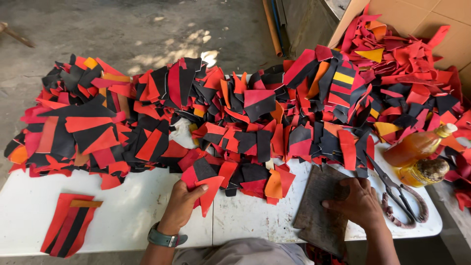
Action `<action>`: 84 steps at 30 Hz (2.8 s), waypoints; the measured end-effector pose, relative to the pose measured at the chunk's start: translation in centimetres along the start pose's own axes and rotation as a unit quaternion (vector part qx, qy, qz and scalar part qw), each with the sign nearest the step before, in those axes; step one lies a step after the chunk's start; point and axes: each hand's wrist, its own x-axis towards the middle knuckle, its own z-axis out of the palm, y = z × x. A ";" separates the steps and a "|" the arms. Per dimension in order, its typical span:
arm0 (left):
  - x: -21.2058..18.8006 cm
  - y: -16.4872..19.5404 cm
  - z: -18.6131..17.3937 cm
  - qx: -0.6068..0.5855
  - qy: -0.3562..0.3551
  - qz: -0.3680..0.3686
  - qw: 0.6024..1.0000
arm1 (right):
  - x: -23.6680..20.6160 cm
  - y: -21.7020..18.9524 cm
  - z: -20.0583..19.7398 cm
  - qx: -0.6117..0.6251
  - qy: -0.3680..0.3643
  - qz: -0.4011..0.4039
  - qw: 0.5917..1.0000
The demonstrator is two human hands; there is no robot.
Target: The person repeatedly picks red, black, and orange rubber-like pieces from a pile on a white table, aligns them, and presses them together by hand. The person places the assembled pieces back into the pile and continues the process.
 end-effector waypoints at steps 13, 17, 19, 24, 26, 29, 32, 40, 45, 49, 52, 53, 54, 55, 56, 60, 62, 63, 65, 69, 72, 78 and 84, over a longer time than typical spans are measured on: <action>-1.6 -3.2 -1.2 -0.086 0.090 -0.043 0.991 | 2.5 1.5 0.9 -0.025 0.068 0.078 0.994; -1.9 -2.8 -2.8 0.000 0.098 -0.029 0.995 | 1.7 3.2 1.0 0.044 0.032 0.045 0.998; -2.0 -2.6 -3.2 -0.097 0.098 -0.056 0.989 | 1.7 2.8 0.5 0.099 0.024 0.024 0.995; -0.3 -0.5 -2.4 -0.048 0.062 0.064 0.995 | 2.9 -5.2 -3.3 0.332 -0.019 -0.132 0.934; -0.5 0.7 -1.4 -0.075 0.056 0.074 0.993 | 4.8 -10.9 -5.2 0.349 -0.004 -0.233 0.908; -1.2 2.7 0.3 -0.130 0.033 0.078 0.988 | 3.9 -15.7 -6.0 0.214 0.214 -0.384 0.872; -1.0 4.2 2.3 -0.172 0.034 0.073 0.982 | 1.2 -17.6 -4.5 0.347 0.120 -0.336 0.867; -0.7 4.3 6.3 0.088 0.056 0.162 0.981 | -5.3 -19.0 2.9 0.589 -0.402 -0.091 0.695; -2.7 7.9 7.9 0.366 -0.107 0.417 0.825 | -6.2 -17.7 3.5 0.776 -0.460 -0.035 0.431; -4.9 13.3 8.4 0.469 -0.150 0.412 0.767 | -7.4 -16.9 2.3 0.779 -0.462 -0.036 0.422; -8.1 15.5 8.0 0.409 -0.126 0.506 0.749 | -7.0 -16.6 0.6 0.804 -0.444 -0.103 0.382; -8.3 15.5 8.1 0.384 -0.118 0.531 0.746 | -6.5 -16.8 0.1 0.810 -0.406 -0.093 0.413; -8.5 15.3 8.2 0.358 -0.115 0.550 0.746 | -6.1 -16.9 -0.4 0.813 -0.369 -0.081 0.442; -8.6 14.9 8.4 0.333 -0.112 0.565 0.747 | -5.9 -17.0 -0.6 0.813 -0.334 -0.066 0.472; -8.7 14.4 8.7 0.312 -0.107 0.575 0.749 | -5.6 -17.1 -0.8 0.815 -0.338 -0.067 0.466; -7.7 13.3 10.4 0.242 -0.108 0.592 0.761 | -5.2 -16.7 -1.0 0.822 -0.328 -0.083 0.458; -7.5 13.5 10.9 0.206 -0.120 0.596 0.767 | -5.0 -16.3 -1.2 0.833 -0.292 -0.103 0.458; -8.1 13.6 11.3 0.187 -0.117 0.588 0.779 | -5.1 -15.9 -1.3 0.836 -0.280 -0.107 0.459; -8.9 13.3 11.5 0.150 -0.117 0.560 0.807 | -5.6 -15.8 -1.4 0.844 -0.267 -0.121 0.450; -4.4 8.4 11.5 0.010 -0.097 0.215 0.972 | -6.7 -17.1 -0.7 0.850 -0.230 -0.110 0.460; -0.3 2.8 11.3 -0.063 -0.095 0.068 0.991 | -6.6 -17.8 0.2 0.807 -0.211 -0.175 0.523; 2.1 -0.6 8.3 -0.089 -0.077 0.095 0.988 | -4.3 -13.8 0.9 0.836 -0.270 -0.215 0.428; 1.5 3.3 7.4 -0.353 -0.056 0.065 0.932 | -3.0 -14.7 3.3 0.807 -0.216 -0.130 0.534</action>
